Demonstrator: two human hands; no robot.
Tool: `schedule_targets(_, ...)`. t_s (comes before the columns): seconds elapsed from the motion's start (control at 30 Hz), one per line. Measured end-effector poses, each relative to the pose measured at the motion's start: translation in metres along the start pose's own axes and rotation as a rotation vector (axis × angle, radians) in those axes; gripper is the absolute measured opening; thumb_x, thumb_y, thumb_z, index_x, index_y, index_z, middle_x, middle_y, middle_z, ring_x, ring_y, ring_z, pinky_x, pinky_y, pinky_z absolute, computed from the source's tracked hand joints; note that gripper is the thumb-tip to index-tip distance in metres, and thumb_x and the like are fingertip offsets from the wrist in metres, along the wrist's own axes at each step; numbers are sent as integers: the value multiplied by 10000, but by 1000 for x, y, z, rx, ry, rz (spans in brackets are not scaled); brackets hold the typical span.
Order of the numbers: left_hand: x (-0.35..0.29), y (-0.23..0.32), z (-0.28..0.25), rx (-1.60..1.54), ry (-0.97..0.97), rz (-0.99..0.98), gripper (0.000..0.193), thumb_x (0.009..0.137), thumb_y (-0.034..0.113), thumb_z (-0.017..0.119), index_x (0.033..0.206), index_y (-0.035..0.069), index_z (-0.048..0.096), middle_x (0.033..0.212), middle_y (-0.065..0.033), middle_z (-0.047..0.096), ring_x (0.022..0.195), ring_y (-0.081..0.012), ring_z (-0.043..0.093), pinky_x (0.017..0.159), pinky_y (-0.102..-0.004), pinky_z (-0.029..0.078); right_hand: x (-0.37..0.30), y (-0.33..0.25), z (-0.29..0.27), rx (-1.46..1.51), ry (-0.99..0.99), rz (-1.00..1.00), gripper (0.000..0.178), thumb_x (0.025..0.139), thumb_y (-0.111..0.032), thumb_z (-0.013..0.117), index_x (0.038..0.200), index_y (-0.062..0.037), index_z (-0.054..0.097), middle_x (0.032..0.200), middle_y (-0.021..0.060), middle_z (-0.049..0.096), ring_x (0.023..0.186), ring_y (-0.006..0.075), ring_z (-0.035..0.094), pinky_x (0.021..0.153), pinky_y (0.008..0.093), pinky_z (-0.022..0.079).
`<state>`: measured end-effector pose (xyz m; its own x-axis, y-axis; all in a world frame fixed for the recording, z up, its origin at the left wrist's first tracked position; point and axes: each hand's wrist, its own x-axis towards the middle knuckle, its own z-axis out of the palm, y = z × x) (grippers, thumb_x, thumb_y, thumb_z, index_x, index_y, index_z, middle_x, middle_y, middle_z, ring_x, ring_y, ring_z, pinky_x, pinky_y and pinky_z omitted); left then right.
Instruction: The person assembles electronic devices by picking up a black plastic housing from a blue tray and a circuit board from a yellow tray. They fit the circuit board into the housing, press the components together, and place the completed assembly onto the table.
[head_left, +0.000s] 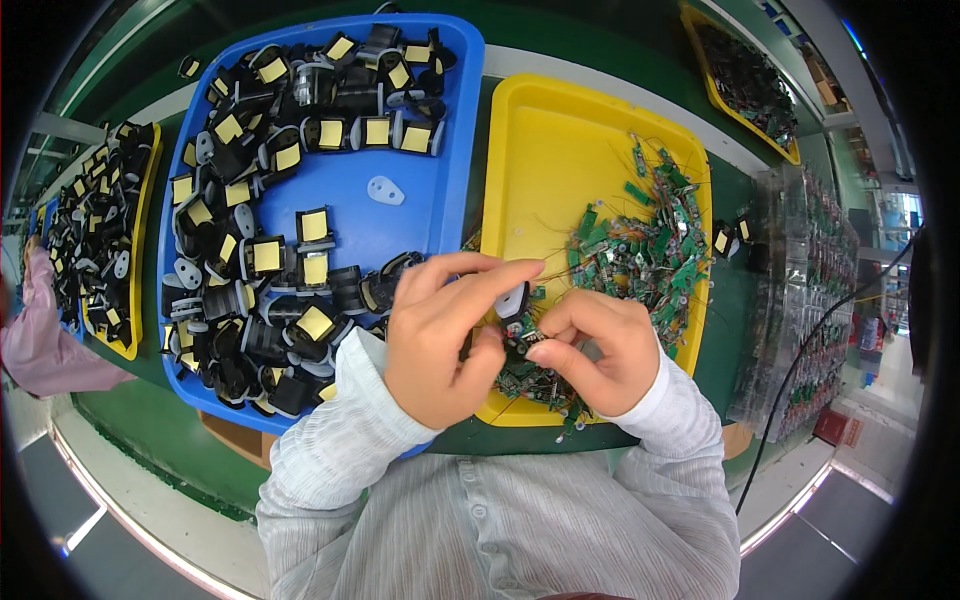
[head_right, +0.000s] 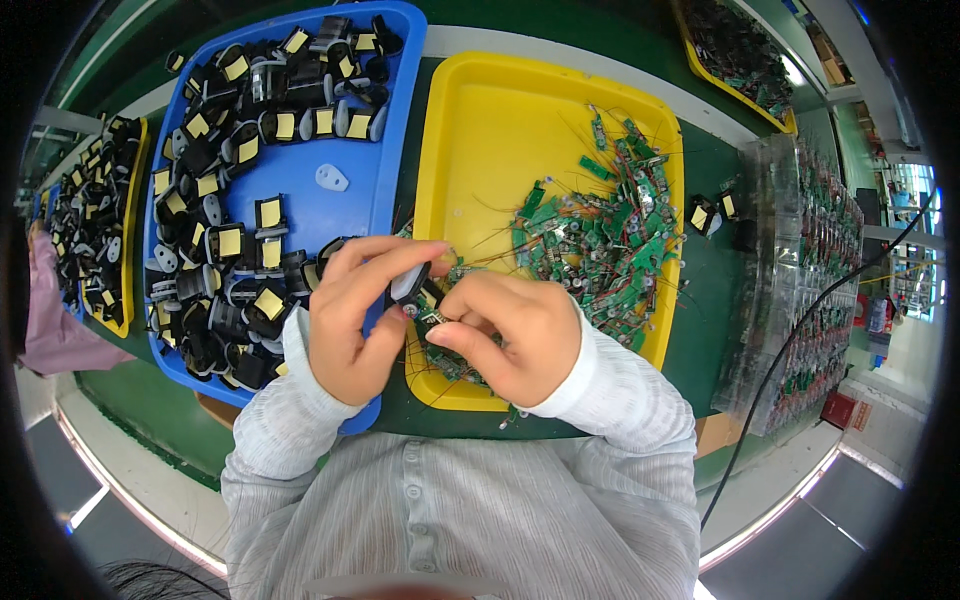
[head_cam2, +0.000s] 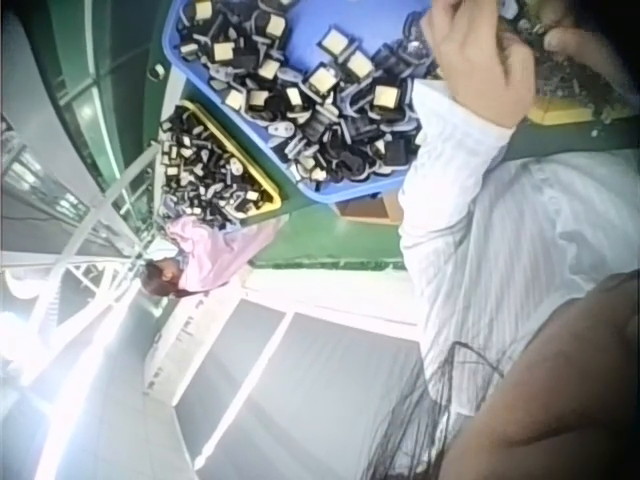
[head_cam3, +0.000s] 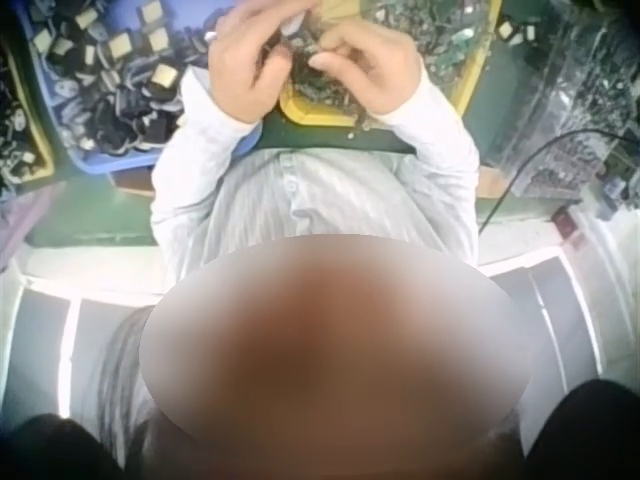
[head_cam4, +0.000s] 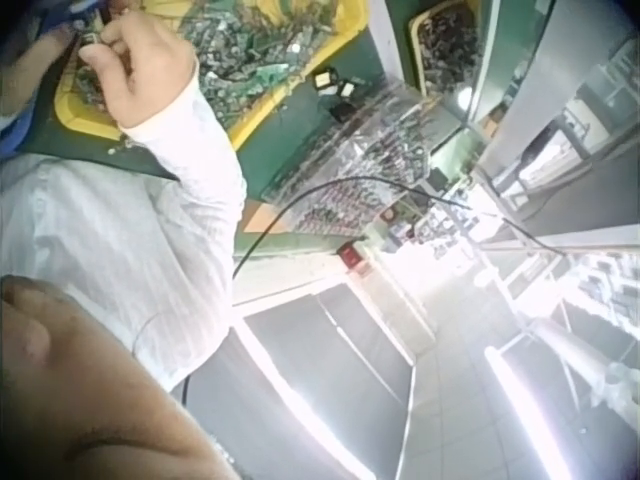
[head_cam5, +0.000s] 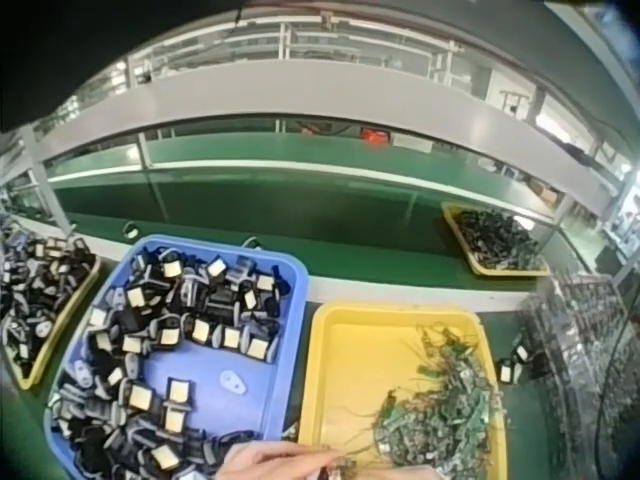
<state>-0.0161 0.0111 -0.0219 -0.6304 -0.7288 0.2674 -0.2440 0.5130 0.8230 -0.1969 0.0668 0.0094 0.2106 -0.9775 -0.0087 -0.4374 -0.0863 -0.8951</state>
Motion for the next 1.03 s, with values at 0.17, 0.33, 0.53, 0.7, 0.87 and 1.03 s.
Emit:
schedule_targets(0.17, 4, 11, 3, -254, 68, -46, 463, 699, 38, 573, 1160, 11, 537, 1009, -127, 607, 966, -301, 529, 861, -382, 411, 3, 6, -3, 72, 39, 42, 139, 774, -114, 660, 774, -22, 557, 637, 67, 552, 502, 142, 549, 467, 251, 412)
schedule_targets(0.33, 6, 15, -1, -127, 68, -65, 457, 699, 75, 645, 1142, 8, 557, 999, -120, 621, 953, -288, 538, 835, -348, 421, 3, 4, -8, 130, -18, 26, 126, 791, -117, 646, 825, -21, 571, 695, 82, 576, 555, 158, 581, 504, 270, 448)
schedule_targets(0.53, 2, 17, -4, -26, 126, -79, 419, 676, 103, 669, 1085, 35, 607, 999, -116, 637, 978, -307, 542, 859, -382, 402, 0, -3, -3, -57, 56, -164, 161, 788, -114, 612, 915, -23, 573, 809, 112, 581, 696, 236, 599, 599, 319, 476)
schedule_targets(0.7, 3, 15, -7, 94, 35, 19, 471, 761, 241, 640, 1173, 34, 543, 1137, -138, 579, 1092, -361, 471, 920, -416, 360, 9, -13, -24, -137, 20, -75, 136, 734, -118, 639, 826, -51, 565, 726, 86, 593, 630, 231, 608, 570, 320, 477)
schedule_targets(0.87, 2, 19, -15, 465, 60, -130, 540, 810, 306, 575, 1231, 3, 424, 1367, -195, 328, 1218, -409, 315, 965, -476, 295, 84, 16, -93, -579, 324, 163, 82, 698, -121, 642, 752, -66, 615, 627, 71, 623, 608, 235, 620, 587, 329, 484)
schedule_targets(1.03, -3, 9, -13, 688, 43, -173, 578, 767, 376, 635, 1197, 34, 456, 1391, -166, 296, 1231, -388, 302, 957, -497, 285, 194, 72, -150, -490, 457, 666, 218, 800, -275, 647, 938, -106, 666, 1011, 106, 642, 892, 262, 613, 871, 347, 459)
